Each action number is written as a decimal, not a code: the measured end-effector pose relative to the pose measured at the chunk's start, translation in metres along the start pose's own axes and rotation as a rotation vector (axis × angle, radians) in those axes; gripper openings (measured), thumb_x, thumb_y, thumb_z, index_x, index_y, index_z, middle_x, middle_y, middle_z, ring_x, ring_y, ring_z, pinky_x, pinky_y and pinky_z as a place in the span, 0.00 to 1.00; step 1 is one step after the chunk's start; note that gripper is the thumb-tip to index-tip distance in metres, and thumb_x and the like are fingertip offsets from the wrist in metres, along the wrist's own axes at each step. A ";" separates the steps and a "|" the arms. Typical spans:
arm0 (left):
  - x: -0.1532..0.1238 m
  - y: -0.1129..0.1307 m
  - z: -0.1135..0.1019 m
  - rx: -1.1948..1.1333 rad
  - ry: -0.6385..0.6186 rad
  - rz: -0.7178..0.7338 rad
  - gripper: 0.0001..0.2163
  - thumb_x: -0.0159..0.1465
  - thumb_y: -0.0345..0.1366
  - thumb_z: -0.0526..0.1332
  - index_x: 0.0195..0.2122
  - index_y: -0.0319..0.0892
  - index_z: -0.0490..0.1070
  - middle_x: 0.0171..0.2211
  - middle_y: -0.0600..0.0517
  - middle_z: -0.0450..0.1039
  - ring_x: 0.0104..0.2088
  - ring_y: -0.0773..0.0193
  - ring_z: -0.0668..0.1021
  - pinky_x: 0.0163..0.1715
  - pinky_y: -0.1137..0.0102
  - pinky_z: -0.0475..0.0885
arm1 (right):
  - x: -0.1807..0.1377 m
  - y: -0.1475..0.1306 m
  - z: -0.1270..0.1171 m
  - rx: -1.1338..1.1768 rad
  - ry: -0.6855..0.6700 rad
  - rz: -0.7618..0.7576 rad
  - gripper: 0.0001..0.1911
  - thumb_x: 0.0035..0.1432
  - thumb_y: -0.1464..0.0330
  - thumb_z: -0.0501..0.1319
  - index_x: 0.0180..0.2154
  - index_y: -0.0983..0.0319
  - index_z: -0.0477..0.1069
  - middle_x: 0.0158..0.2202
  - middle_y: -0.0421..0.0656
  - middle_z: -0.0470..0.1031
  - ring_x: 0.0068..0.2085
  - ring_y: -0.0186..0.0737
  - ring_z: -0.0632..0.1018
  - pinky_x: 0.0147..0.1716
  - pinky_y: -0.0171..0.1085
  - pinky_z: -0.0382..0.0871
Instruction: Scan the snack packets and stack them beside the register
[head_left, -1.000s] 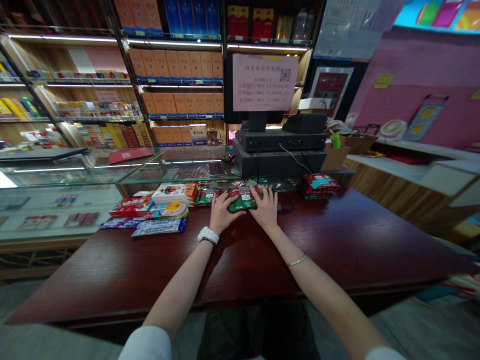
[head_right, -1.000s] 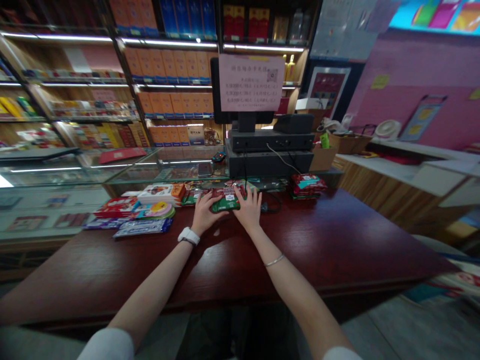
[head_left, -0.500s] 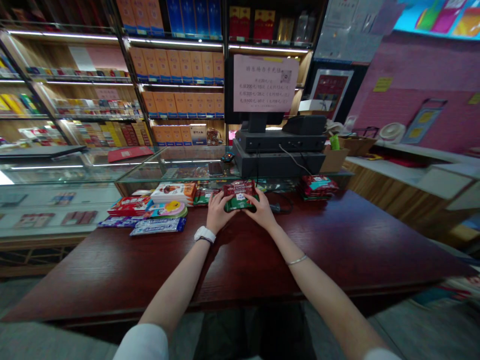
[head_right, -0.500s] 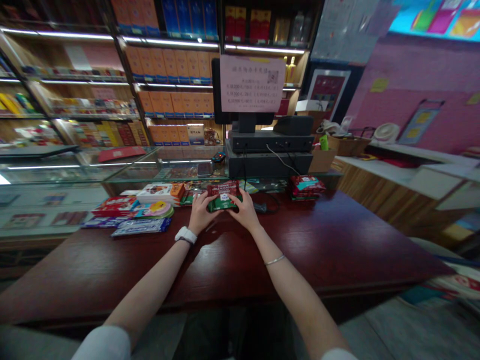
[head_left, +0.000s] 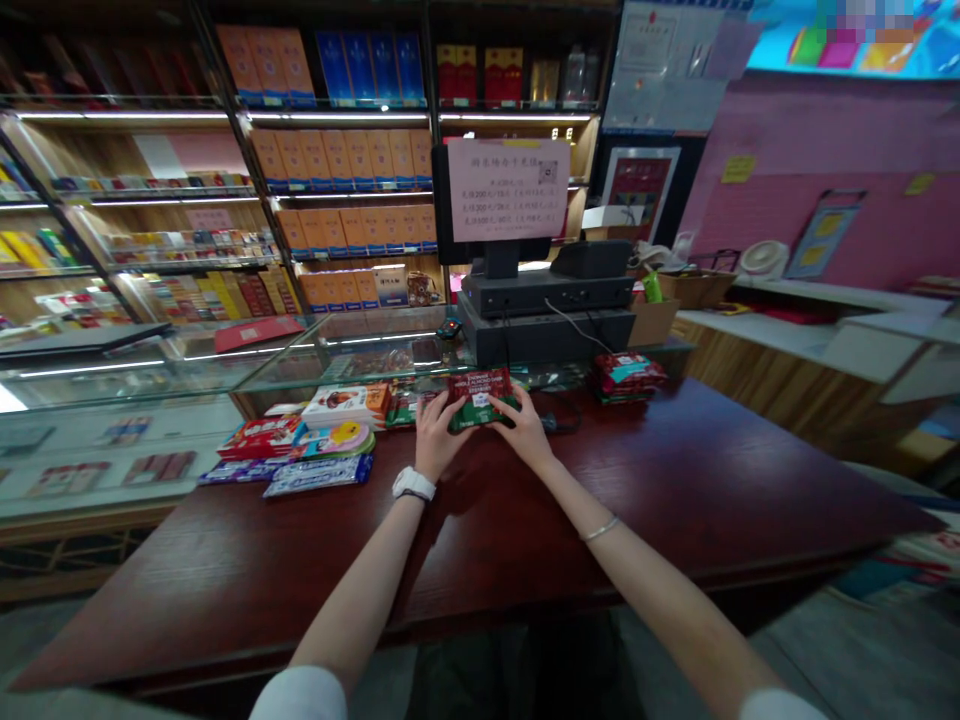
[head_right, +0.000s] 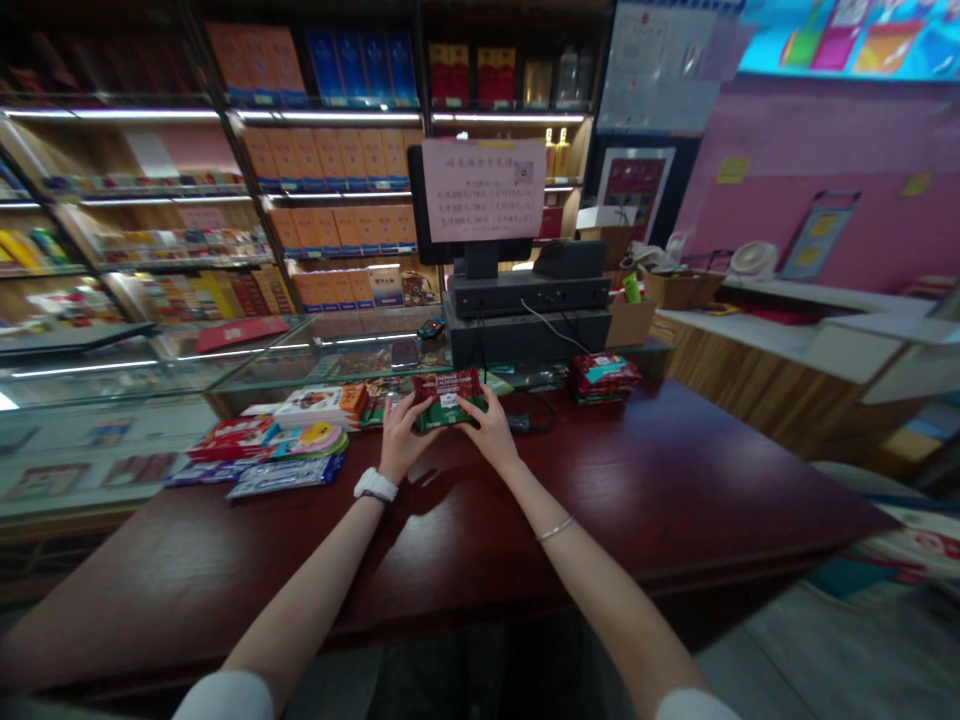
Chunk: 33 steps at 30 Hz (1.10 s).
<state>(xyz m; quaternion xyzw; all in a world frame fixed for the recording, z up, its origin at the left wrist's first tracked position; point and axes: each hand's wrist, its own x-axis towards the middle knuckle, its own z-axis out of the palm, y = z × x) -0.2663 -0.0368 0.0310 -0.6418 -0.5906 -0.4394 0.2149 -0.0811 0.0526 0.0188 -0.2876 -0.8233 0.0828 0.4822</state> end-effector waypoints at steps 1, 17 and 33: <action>0.002 0.004 0.001 -0.007 0.004 0.010 0.21 0.60 0.44 0.68 0.54 0.47 0.72 0.55 0.44 0.73 0.58 0.52 0.73 0.66 0.48 0.54 | -0.001 0.001 -0.003 0.027 0.005 0.020 0.24 0.57 0.67 0.66 0.55 0.48 0.73 0.65 0.43 0.56 0.62 0.49 0.67 0.62 0.48 0.64; 0.037 0.113 0.072 -0.173 -0.231 0.105 0.21 0.60 0.43 0.68 0.54 0.46 0.71 0.55 0.43 0.72 0.59 0.53 0.72 0.67 0.46 0.51 | -0.045 0.074 -0.112 -0.039 0.187 0.203 0.21 0.58 0.60 0.65 0.53 0.53 0.74 0.57 0.46 0.66 0.57 0.48 0.71 0.61 0.48 0.64; 0.020 0.239 0.172 -0.168 -0.545 0.156 0.22 0.62 0.40 0.65 0.57 0.44 0.66 0.59 0.39 0.66 0.62 0.49 0.67 0.66 0.44 0.52 | -0.105 0.174 -0.225 -0.446 -0.077 0.347 0.23 0.57 0.69 0.63 0.55 0.56 0.72 0.59 0.50 0.65 0.60 0.51 0.68 0.60 0.53 0.62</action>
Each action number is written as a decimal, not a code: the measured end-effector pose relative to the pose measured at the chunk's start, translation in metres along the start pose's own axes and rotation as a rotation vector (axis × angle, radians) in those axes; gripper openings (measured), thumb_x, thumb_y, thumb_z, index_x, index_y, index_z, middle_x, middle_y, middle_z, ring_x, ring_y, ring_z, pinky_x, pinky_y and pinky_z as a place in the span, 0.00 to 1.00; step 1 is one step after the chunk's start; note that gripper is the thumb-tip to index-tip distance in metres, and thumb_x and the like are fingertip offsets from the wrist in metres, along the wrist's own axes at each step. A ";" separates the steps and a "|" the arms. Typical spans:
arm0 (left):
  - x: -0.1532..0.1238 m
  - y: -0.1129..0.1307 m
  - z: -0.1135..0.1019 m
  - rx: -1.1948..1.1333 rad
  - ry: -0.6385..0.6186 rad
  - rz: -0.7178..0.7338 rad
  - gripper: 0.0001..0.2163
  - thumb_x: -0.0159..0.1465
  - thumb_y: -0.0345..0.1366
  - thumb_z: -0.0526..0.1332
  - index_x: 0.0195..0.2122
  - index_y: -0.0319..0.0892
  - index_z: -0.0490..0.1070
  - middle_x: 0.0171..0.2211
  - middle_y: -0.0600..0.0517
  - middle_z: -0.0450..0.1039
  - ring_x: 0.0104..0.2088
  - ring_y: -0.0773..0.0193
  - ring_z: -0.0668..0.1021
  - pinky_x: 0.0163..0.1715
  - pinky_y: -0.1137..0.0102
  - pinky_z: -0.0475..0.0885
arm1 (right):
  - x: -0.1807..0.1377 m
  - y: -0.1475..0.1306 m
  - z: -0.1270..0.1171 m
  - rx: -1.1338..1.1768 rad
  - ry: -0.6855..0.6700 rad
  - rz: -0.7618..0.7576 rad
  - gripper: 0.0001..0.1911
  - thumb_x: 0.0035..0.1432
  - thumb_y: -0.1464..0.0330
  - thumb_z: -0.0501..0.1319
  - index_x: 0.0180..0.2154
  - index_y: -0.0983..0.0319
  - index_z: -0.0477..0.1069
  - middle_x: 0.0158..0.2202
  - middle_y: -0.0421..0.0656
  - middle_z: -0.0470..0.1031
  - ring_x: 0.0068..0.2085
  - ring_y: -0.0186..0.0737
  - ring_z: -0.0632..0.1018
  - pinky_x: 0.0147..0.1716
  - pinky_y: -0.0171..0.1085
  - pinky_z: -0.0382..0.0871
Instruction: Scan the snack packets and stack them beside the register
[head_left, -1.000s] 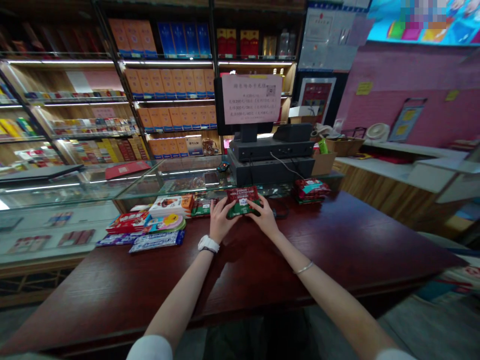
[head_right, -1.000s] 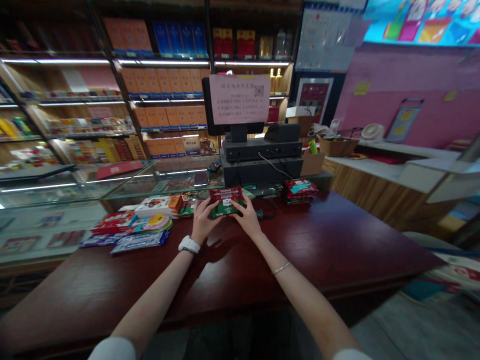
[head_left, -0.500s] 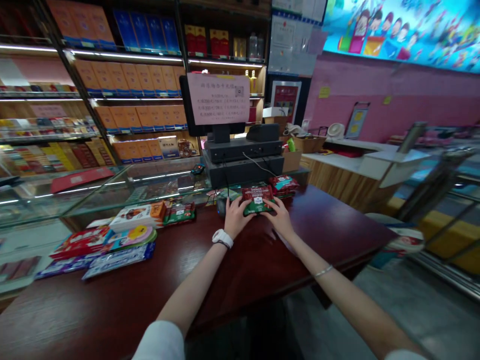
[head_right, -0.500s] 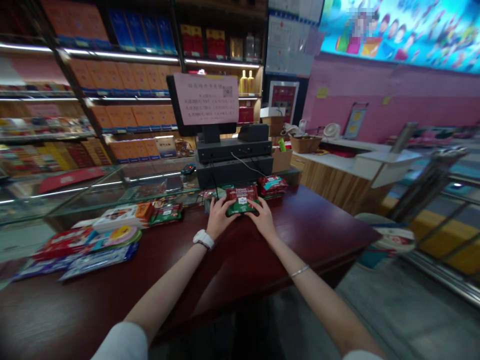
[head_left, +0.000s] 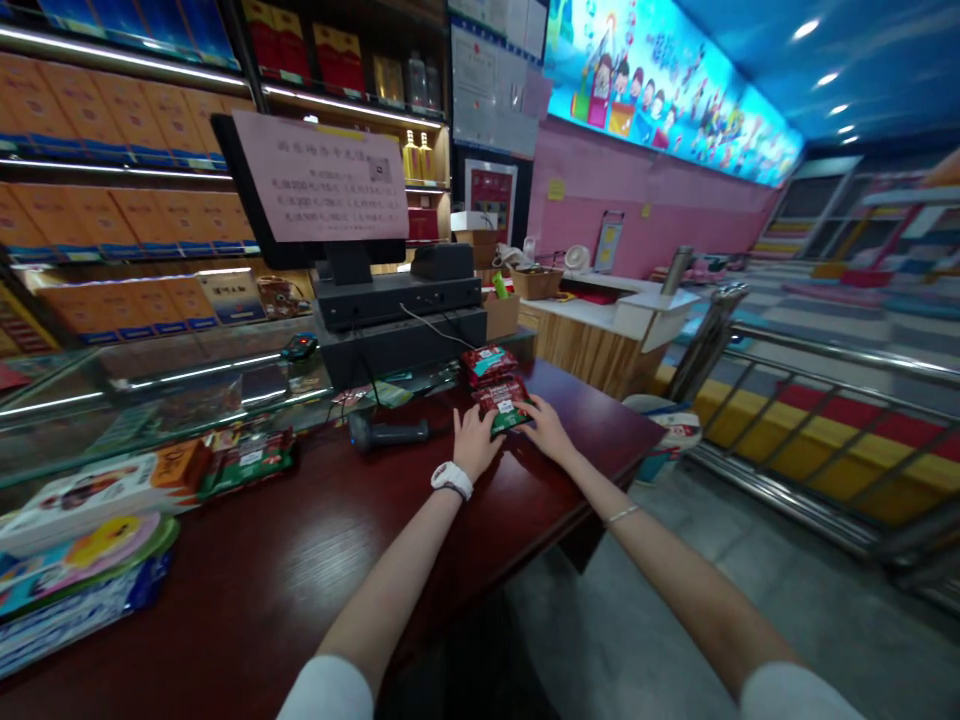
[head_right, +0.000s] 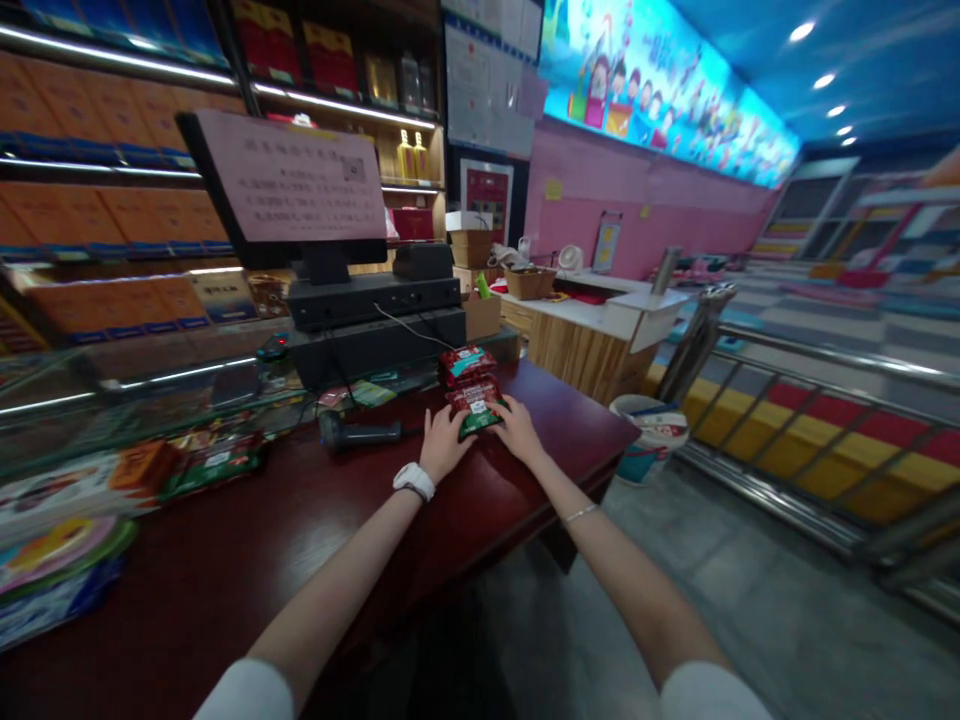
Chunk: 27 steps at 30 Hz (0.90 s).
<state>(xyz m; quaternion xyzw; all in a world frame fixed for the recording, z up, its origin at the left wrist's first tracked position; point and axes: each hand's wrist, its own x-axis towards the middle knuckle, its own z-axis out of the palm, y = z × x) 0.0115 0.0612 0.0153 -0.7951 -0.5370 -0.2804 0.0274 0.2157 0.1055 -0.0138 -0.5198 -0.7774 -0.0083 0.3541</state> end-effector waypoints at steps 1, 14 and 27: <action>0.002 0.003 0.005 0.000 -0.019 -0.006 0.23 0.62 0.41 0.65 0.57 0.43 0.66 0.59 0.38 0.66 0.62 0.48 0.67 0.65 0.44 0.52 | 0.000 0.005 -0.001 -0.030 -0.030 0.000 0.23 0.57 0.69 0.63 0.55 0.56 0.71 0.60 0.51 0.65 0.60 0.52 0.68 0.60 0.54 0.62; 0.019 0.020 0.044 0.053 -0.117 -0.053 0.24 0.64 0.47 0.59 0.58 0.39 0.66 0.60 0.33 0.65 0.64 0.42 0.64 0.64 0.41 0.51 | 0.010 0.031 -0.003 -0.111 -0.299 0.051 0.24 0.58 0.68 0.62 0.57 0.55 0.69 0.62 0.52 0.64 0.64 0.51 0.63 0.63 0.62 0.47; 0.009 0.030 0.040 0.077 -0.073 -0.186 0.28 0.65 0.49 0.57 0.63 0.42 0.63 0.68 0.34 0.53 0.65 0.33 0.61 0.63 0.40 0.52 | -0.002 0.012 -0.007 -0.212 -0.211 0.025 0.23 0.59 0.68 0.56 0.57 0.57 0.68 0.66 0.50 0.59 0.67 0.54 0.58 0.64 0.63 0.46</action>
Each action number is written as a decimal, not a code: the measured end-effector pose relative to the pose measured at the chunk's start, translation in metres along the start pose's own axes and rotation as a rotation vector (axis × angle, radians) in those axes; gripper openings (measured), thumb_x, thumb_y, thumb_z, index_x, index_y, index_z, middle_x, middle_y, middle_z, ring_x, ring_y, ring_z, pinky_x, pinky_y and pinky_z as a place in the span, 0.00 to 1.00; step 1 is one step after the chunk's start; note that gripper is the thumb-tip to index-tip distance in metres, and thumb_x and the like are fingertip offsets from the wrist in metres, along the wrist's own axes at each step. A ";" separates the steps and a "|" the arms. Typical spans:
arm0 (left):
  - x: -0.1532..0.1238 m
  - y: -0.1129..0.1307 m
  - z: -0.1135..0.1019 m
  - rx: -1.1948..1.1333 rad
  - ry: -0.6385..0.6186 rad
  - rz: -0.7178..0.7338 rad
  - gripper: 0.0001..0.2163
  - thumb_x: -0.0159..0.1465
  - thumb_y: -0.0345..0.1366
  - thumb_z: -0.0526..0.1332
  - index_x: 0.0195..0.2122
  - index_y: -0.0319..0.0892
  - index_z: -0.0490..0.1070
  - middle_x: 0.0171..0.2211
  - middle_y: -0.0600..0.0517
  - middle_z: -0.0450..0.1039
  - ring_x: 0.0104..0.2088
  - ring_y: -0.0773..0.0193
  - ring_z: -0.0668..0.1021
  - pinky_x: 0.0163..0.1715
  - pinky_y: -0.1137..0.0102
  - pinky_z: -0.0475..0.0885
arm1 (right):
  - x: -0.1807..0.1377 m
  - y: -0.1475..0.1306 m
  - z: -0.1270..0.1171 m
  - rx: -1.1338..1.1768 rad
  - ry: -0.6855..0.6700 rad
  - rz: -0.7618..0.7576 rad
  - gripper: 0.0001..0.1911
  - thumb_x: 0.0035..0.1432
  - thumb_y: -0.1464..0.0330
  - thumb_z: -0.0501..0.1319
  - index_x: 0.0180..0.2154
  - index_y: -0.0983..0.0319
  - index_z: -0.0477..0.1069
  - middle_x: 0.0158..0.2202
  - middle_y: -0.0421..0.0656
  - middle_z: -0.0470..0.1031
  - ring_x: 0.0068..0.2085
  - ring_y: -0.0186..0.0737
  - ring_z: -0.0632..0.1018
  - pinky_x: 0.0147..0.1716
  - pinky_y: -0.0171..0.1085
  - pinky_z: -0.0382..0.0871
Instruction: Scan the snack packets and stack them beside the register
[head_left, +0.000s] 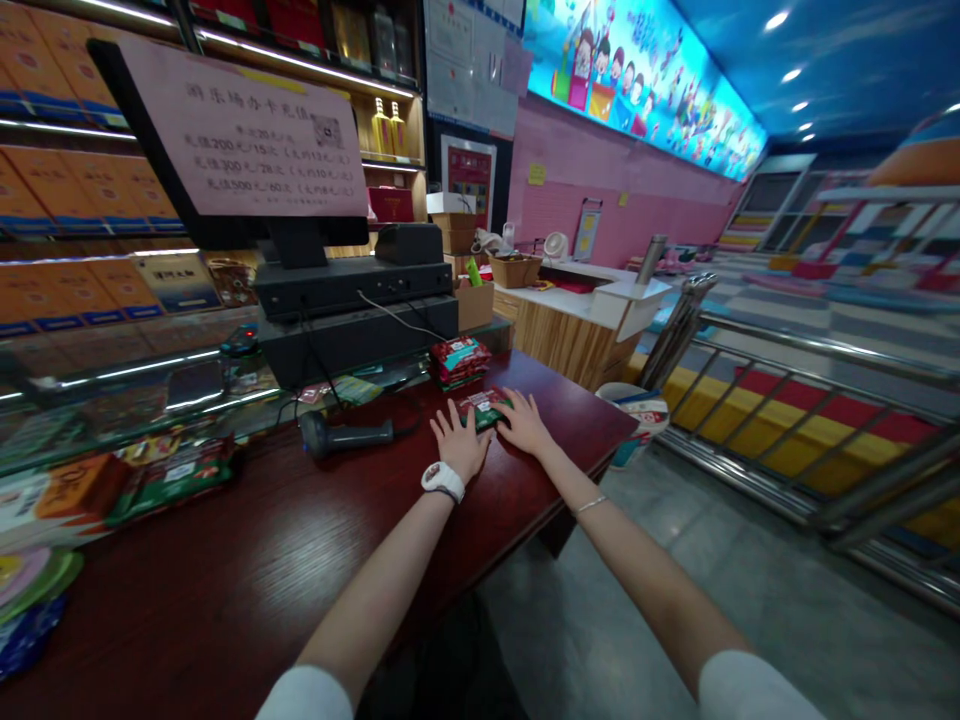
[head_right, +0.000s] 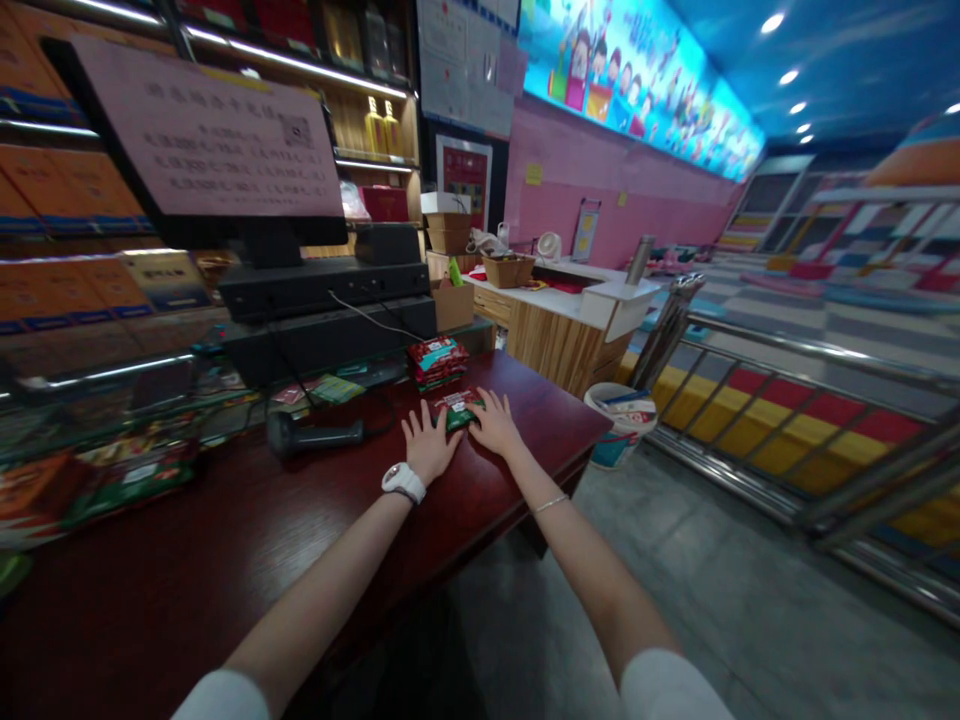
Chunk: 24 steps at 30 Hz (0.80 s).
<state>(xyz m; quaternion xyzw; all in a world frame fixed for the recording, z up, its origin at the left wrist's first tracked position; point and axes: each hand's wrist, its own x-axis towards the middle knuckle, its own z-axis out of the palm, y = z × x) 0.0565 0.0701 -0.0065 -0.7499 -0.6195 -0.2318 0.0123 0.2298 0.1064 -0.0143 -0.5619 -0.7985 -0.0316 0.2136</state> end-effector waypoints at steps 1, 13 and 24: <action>-0.003 0.002 -0.002 0.002 0.027 0.012 0.28 0.65 0.47 0.58 0.63 0.41 0.63 0.68 0.35 0.52 0.65 0.33 0.61 0.63 0.40 0.52 | -0.002 -0.003 -0.002 -0.013 0.020 -0.031 0.23 0.59 0.69 0.56 0.57 0.58 0.69 0.65 0.51 0.60 0.67 0.53 0.59 0.65 0.62 0.46; -0.015 0.014 -0.005 0.005 0.098 0.191 0.14 0.65 0.35 0.56 0.50 0.41 0.72 0.47 0.43 0.74 0.52 0.51 0.73 0.66 0.46 0.53 | -0.012 -0.015 -0.010 -0.076 0.068 -0.097 0.19 0.58 0.72 0.54 0.49 0.58 0.75 0.52 0.45 0.76 0.53 0.47 0.74 0.65 0.54 0.52; -0.005 0.001 0.007 -0.069 0.027 0.112 0.23 0.66 0.42 0.56 0.61 0.43 0.66 0.60 0.43 0.69 0.61 0.43 0.68 0.66 0.43 0.50 | -0.005 -0.003 0.009 -0.023 -0.040 -0.025 0.26 0.65 0.65 0.52 0.64 0.51 0.61 0.67 0.43 0.62 0.66 0.53 0.63 0.65 0.65 0.48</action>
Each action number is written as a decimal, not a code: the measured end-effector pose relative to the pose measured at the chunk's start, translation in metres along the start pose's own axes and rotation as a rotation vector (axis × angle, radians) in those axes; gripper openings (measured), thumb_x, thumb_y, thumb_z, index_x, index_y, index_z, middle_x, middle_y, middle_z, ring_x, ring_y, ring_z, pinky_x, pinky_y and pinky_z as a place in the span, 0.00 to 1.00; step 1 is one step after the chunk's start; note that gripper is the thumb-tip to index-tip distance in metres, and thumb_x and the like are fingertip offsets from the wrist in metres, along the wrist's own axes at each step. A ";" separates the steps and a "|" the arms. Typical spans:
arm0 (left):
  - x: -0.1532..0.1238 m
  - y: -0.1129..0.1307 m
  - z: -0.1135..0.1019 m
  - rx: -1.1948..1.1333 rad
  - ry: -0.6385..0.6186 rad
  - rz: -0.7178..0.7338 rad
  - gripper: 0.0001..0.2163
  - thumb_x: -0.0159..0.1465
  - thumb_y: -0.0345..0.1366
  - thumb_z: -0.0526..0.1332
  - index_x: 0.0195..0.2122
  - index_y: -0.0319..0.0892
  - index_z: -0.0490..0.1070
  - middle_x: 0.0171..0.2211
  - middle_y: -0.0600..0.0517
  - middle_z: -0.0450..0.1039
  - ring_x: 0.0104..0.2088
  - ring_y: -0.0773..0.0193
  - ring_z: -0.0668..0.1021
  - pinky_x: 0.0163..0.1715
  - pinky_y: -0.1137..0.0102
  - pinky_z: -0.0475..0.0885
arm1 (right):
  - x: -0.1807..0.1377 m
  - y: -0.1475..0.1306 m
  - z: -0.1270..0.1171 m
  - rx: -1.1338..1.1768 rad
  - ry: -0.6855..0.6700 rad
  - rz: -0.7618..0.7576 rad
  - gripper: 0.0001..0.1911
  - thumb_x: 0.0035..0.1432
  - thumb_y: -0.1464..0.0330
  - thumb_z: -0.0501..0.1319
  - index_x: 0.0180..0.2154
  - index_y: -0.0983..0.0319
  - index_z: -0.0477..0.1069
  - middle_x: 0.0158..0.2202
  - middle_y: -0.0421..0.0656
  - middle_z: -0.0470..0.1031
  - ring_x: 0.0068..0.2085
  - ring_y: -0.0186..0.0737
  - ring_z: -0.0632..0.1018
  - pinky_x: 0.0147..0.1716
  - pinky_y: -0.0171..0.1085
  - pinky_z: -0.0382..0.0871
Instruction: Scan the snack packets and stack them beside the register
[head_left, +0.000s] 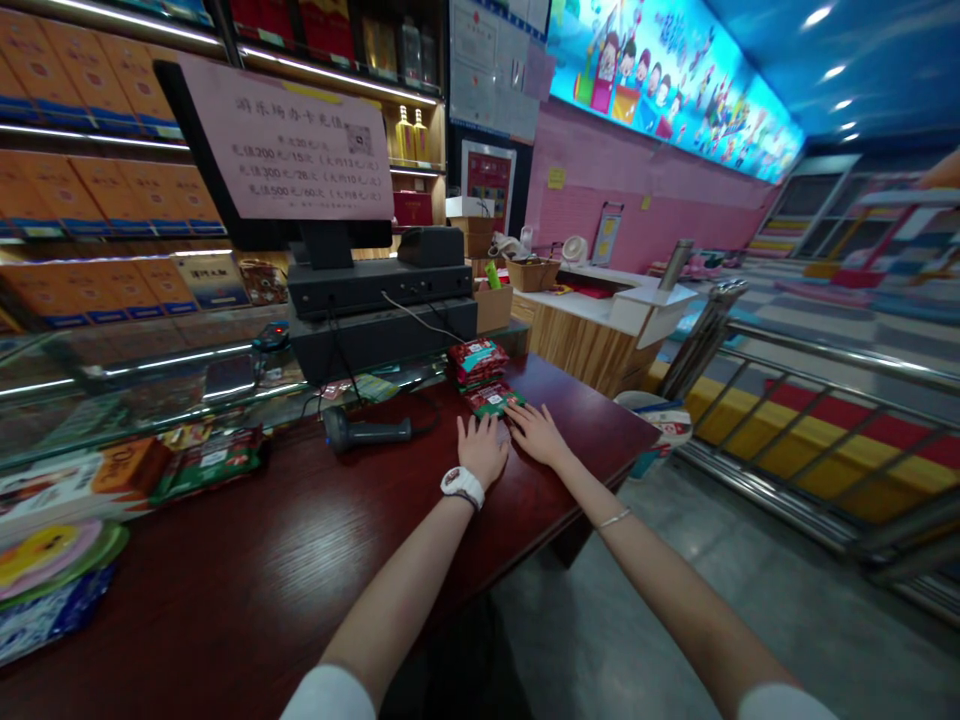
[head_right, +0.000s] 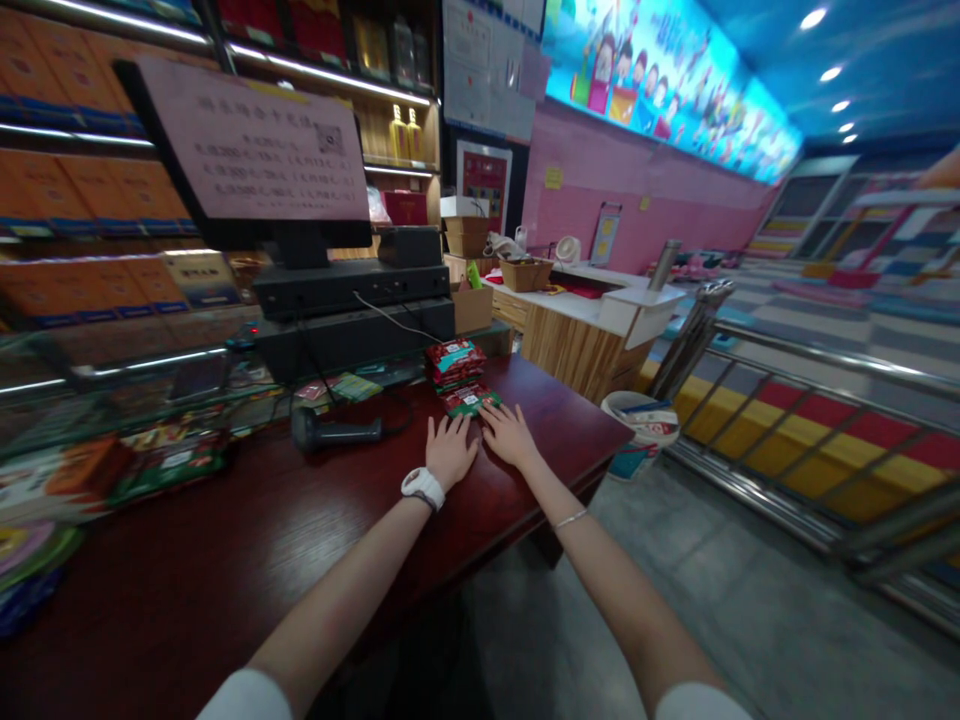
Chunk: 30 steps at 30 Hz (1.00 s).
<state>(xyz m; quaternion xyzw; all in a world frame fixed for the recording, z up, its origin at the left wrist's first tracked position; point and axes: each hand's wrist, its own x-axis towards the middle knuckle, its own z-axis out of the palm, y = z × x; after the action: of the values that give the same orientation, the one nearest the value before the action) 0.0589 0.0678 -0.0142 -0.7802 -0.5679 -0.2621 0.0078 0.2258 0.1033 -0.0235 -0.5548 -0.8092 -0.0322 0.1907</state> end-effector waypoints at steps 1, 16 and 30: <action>0.001 -0.001 0.001 -0.007 -0.009 -0.012 0.24 0.66 0.43 0.56 0.62 0.43 0.66 0.61 0.42 0.68 0.62 0.43 0.68 0.66 0.43 0.49 | 0.001 0.001 0.001 0.003 -0.017 0.007 0.27 0.66 0.64 0.51 0.65 0.51 0.59 0.67 0.43 0.60 0.66 0.54 0.62 0.64 0.66 0.47; 0.004 -0.004 0.000 0.003 -0.080 -0.071 0.25 0.68 0.46 0.52 0.65 0.47 0.62 0.65 0.47 0.62 0.65 0.42 0.64 0.66 0.41 0.48 | 0.009 0.005 0.004 -0.005 -0.210 0.062 0.30 0.68 0.54 0.46 0.69 0.47 0.47 0.71 0.38 0.48 0.70 0.54 0.54 0.65 0.63 0.48; -0.019 -0.022 -0.053 0.149 -0.129 0.064 0.26 0.68 0.35 0.50 0.68 0.44 0.55 0.71 0.48 0.50 0.69 0.50 0.57 0.68 0.49 0.48 | -0.001 -0.008 -0.012 -0.072 0.017 -0.021 0.30 0.65 0.72 0.44 0.67 0.55 0.54 0.69 0.43 0.57 0.68 0.47 0.60 0.65 0.57 0.54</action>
<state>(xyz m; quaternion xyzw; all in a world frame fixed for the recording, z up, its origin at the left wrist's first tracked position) 0.0137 0.0426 0.0169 -0.8106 -0.5598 -0.1679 0.0377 0.2220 0.0962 -0.0118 -0.5526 -0.8115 -0.0681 0.1771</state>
